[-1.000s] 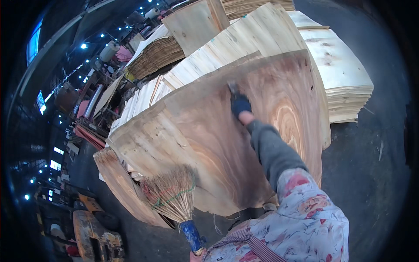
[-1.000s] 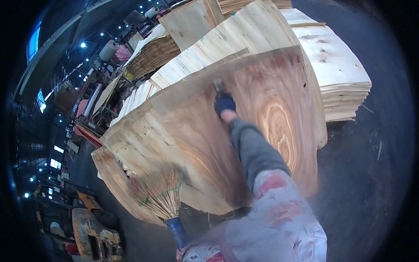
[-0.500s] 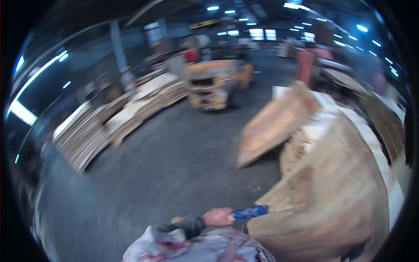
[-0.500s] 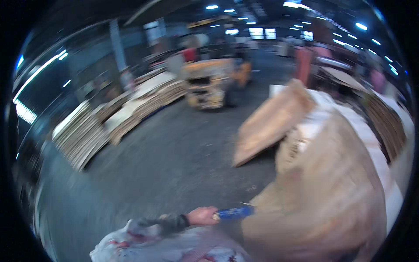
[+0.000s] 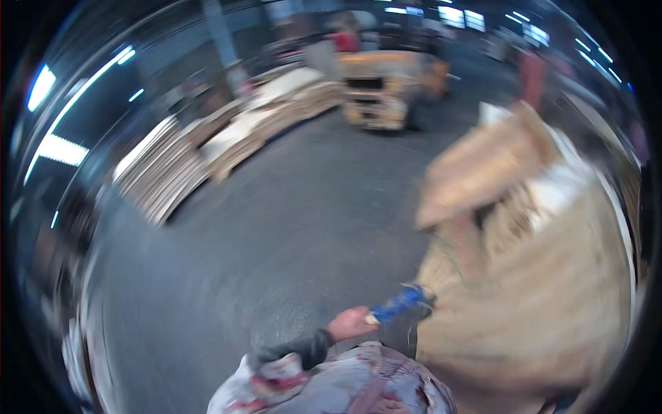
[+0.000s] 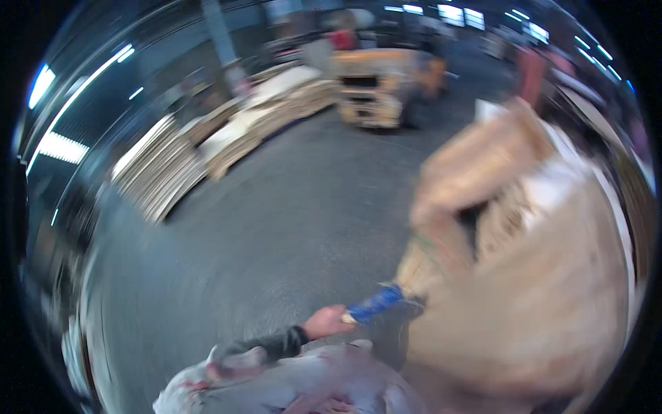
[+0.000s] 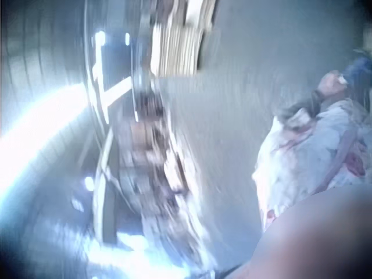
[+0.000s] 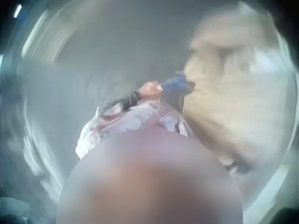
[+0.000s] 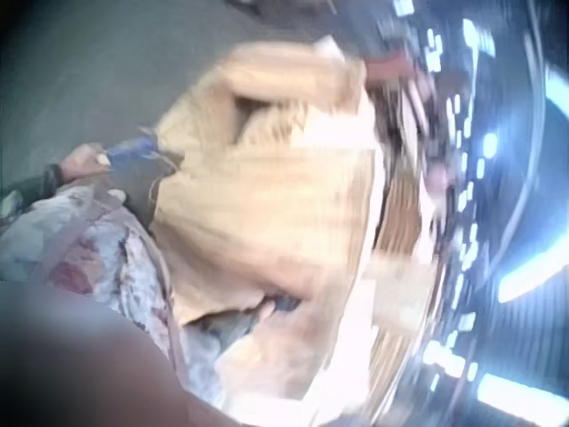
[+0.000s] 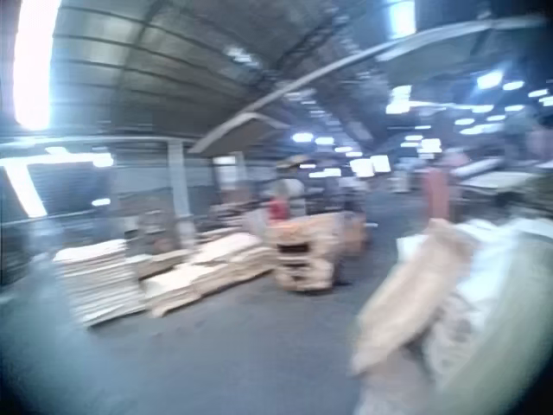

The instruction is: Scraping and sweeping dust or debris from thin wood sheets in a workshop.

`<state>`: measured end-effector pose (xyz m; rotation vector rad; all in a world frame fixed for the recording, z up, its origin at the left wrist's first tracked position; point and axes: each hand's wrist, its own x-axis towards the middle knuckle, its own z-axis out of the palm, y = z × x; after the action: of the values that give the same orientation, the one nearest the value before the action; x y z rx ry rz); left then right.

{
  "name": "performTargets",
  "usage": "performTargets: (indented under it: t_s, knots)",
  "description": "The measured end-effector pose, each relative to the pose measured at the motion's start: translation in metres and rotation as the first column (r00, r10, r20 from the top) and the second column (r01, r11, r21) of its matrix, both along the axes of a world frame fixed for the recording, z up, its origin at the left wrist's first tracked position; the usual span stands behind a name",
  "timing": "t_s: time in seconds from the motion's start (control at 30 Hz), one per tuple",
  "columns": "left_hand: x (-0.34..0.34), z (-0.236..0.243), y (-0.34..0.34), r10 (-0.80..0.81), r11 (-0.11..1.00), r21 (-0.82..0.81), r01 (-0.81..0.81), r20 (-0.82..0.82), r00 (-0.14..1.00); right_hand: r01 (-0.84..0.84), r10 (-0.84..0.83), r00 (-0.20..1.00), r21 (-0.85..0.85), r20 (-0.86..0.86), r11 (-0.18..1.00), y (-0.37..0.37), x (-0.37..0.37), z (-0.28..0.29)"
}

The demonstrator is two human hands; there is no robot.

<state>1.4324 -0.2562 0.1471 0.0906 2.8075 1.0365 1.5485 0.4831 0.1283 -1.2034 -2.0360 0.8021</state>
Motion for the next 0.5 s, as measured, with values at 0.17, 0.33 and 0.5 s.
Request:
performTargets:
  t_s: [0.17, 0.33, 0.5]
  knots:
    - [-0.038, -0.002, 0.034, 0.123, 0.991, 0.029, -0.132, 0.202, 0.972, 0.135, -0.140, 0.988, -0.077, -0.059, 0.988, 0.022, -0.004, -0.009]
    - [-0.067, -0.003, 0.048, -0.026, 0.998, -0.052, 0.035, 0.169, 0.985, 0.298, -0.333, 0.942, 0.363, 0.035, 0.883, -0.009, -0.082, -0.071]
    - [-0.065, 0.000, 0.107, -0.203, 0.972, -0.079, 0.222, 0.200, 0.959, 0.544, -0.544, 0.838, -0.019, -0.049, 0.839, -0.067, -0.006, 0.011]
